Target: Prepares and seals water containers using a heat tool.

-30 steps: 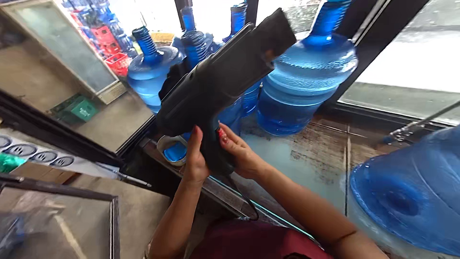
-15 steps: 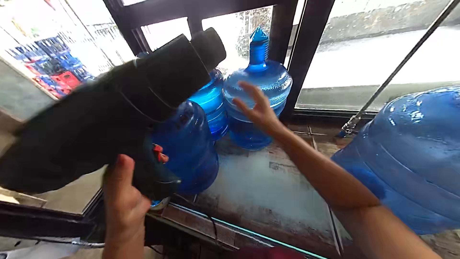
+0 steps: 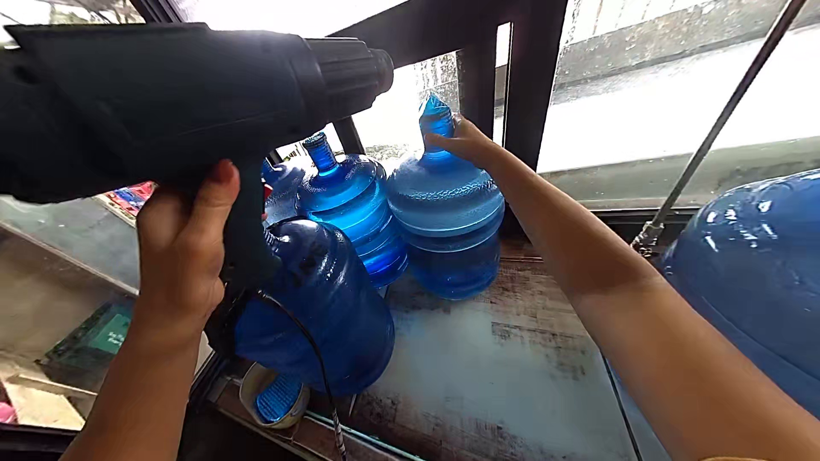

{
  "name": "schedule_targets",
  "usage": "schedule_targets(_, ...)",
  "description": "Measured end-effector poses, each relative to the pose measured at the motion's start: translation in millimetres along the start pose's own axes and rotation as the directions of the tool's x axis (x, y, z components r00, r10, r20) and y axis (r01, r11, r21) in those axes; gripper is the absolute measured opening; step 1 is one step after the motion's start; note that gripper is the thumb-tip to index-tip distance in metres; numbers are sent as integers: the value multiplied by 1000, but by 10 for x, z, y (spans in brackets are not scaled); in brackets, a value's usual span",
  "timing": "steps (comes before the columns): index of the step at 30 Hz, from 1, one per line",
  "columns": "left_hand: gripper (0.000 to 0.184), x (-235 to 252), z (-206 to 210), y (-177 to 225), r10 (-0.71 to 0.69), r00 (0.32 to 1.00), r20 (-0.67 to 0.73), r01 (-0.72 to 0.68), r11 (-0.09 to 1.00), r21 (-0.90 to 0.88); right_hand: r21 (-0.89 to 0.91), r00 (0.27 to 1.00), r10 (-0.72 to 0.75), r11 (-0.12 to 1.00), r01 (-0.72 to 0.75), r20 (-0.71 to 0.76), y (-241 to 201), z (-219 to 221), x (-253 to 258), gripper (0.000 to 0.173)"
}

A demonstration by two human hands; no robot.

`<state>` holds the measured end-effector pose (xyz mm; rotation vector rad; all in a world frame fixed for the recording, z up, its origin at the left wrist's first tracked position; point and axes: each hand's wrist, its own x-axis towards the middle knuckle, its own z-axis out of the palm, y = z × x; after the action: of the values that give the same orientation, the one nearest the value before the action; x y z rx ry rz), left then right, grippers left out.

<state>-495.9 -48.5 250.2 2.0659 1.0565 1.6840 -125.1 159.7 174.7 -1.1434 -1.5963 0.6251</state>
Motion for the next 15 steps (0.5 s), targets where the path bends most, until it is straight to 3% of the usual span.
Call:
schedule_targets(2, 38, 85, 89, 14, -3, 999, 36, 0, 997, 72, -91, 1000, -11, 996, 11, 7, 33, -4, -6, 58)
schedule_targets(6, 40, 352, 392, 17, 75, 993, 90, -95, 966, 242, -212, 1000, 16, 977, -19, -16, 104, -13, 16, 64)
schedule_targets(10, 54, 575, 657, -48, 69, 991, 111, -110, 899, 424, -291, 999, 52, 955, -54, -12, 118, -31, 12, 65)
schedule_targets(15, 58, 721, 823, -85, 72, 987, 141, -133, 858, 496, -342, 998, 56, 938, -58, -15, 70, -18, -46, 66)
